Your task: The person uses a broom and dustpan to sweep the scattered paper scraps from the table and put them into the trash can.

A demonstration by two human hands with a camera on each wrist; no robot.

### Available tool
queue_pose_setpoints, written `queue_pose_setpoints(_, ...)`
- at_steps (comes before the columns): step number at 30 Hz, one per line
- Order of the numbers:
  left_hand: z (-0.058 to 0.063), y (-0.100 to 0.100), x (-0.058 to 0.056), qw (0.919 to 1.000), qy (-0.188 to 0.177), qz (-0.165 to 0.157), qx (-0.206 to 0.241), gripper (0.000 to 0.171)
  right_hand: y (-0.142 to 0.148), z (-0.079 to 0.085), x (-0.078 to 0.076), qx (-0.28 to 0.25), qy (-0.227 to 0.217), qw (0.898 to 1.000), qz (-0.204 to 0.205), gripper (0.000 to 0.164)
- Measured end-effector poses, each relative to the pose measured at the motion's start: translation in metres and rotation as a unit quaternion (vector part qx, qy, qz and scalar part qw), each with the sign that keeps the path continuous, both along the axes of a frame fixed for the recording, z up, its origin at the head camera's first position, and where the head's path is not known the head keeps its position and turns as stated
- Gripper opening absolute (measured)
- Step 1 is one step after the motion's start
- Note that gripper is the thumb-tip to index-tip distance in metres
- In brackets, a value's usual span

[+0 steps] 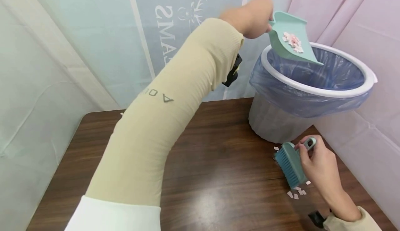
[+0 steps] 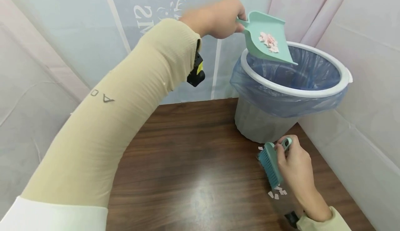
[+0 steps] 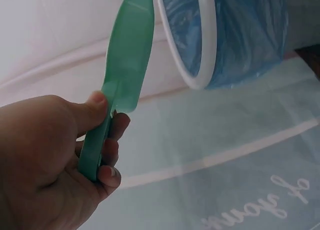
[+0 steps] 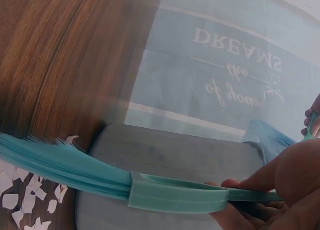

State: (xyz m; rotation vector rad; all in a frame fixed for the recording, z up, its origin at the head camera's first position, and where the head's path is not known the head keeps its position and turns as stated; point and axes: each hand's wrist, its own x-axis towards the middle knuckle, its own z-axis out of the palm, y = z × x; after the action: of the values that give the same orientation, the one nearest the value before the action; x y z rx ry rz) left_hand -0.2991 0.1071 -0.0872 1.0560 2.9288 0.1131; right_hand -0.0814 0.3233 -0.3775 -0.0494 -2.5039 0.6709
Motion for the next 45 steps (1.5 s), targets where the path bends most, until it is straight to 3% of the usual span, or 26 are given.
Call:
queue_pose_setpoints(8, -0.005, 0.016, 0.010, 0.9984, 0.038, 0.001, -0.043, 0.023, -0.001, 0.000, -0.002, 0.004, -0.001, 1.000, -0.001, 0.013)
queue_pose_setpoints(14, -0.011, 0.020, 0.013, 0.9961, 0.078, -0.024, -0.034, 0.023, -0.001, 0.000, -0.002, 0.002, -0.004, 1.000, 0.002, 0.014)
queue_pose_setpoints(19, -0.016, 0.023, 0.012, 0.9884, 0.134, -0.051, -0.050, 0.029, -0.001, 0.001, -0.002, 0.003, -0.004, 1.000, 0.004, 0.014)
queue_pose_setpoints(26, -0.021, 0.030, 0.011, 0.9798, 0.173, -0.057, -0.082, 0.030, -0.001, 0.002, -0.001, 0.004, -0.006, 1.000, 0.004, 0.013)
queue_pose_setpoints(31, -0.023, 0.031, 0.012, 0.9706, 0.208, -0.082, -0.088, 0.035, -0.001, 0.002, -0.001, 0.003, -0.004, 1.000, 0.004, 0.013)
queue_pose_setpoints(40, -0.028, 0.022, 0.010, 0.9552, 0.248, -0.122, -0.107, 0.039, -0.001, 0.002, -0.003, 0.003, -0.005, 1.000, 0.004, 0.013)
queue_pose_setpoints(43, -0.029, 0.020, 0.010, 0.9563, 0.244, -0.124, -0.103, 0.038, -0.001, 0.002, -0.002, 0.003, -0.008, 1.000, 0.002, 0.013)
queue_pose_setpoints(45, -0.029, 0.019, 0.009, 0.9614, 0.226, -0.122, -0.099, 0.039, -0.002, 0.002, -0.002, 0.004, -0.008, 1.000, 0.002, 0.013)
